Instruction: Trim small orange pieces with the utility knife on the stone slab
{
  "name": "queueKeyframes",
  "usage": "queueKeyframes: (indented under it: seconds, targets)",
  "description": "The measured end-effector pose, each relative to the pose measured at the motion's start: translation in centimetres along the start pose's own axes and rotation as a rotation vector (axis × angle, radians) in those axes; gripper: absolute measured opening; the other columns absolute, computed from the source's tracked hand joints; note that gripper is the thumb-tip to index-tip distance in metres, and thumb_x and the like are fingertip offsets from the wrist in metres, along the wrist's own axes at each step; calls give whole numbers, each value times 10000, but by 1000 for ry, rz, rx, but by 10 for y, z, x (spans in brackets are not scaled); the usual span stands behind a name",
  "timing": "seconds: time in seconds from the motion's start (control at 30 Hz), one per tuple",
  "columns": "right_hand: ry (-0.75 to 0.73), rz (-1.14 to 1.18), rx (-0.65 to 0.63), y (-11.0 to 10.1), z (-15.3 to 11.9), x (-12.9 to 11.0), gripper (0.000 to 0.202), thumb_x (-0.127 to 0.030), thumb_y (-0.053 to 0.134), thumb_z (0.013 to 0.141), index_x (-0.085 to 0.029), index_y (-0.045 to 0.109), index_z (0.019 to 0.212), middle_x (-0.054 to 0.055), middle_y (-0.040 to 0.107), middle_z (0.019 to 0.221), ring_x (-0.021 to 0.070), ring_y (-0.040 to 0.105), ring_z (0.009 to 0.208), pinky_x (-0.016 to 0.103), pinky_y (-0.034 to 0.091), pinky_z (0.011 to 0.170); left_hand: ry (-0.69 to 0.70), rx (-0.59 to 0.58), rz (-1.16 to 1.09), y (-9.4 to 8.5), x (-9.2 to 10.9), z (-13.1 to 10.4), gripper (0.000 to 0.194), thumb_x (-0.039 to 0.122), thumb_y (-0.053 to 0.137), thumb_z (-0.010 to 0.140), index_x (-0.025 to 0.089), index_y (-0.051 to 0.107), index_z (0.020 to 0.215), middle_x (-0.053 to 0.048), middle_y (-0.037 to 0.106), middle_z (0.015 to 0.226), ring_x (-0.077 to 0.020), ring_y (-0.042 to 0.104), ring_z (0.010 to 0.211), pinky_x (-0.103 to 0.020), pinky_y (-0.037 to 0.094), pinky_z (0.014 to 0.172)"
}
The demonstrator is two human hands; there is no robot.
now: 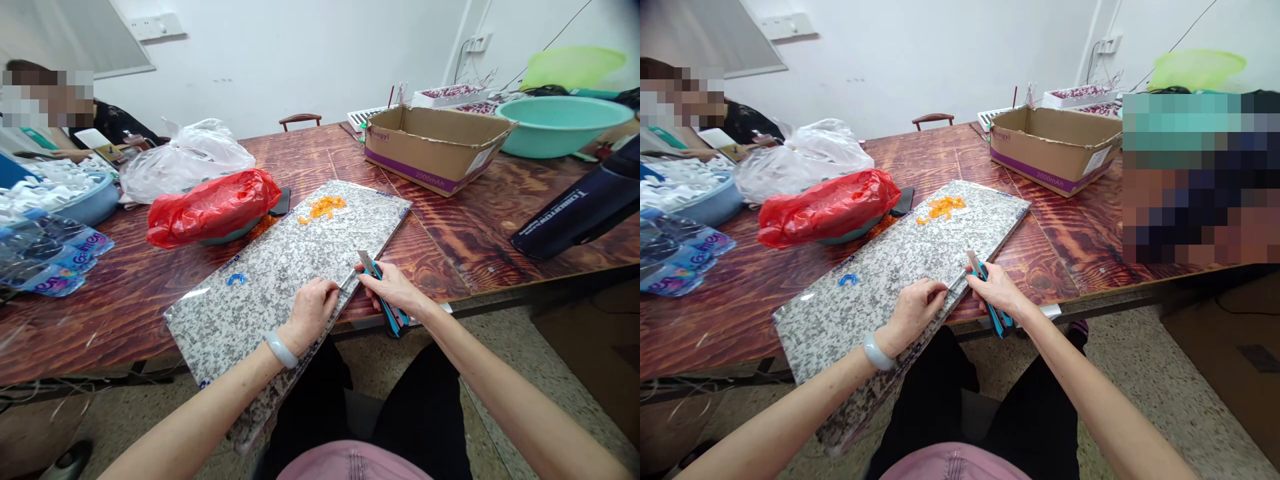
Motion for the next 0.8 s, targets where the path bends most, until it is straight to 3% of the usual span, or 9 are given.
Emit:
queueKeyframes:
  seconds: [0.53, 0.8]
  targets:
    - [18, -13, -2, 0, -1, 4, 325, -328, 498, 778, -216, 484, 1083, -56, 515, 545, 86, 495, 367, 180, 415, 348, 2, -13, -1, 0, 1, 1, 158, 183, 438, 825, 170, 593, 798, -26, 570, 739, -136, 529, 718, -239, 390, 650]
    - [-70, -145, 32, -9, -4, -8, 322, -311, 457, 786, -176, 474, 1079, -56, 494, 536, 95, 491, 384, 188, 397, 378, 12, -1, 5, 2, -1, 0, 157, 192, 426, 833, 170, 579, 808, -28, 577, 756, -140, 534, 725, -248, 392, 661]
Point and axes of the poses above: each hand's wrist, its own z-axis towards the middle knuckle, its own y-axis out of the palm, x = y × z, the point moved 10 cm from there along z, towards the middle knuckle
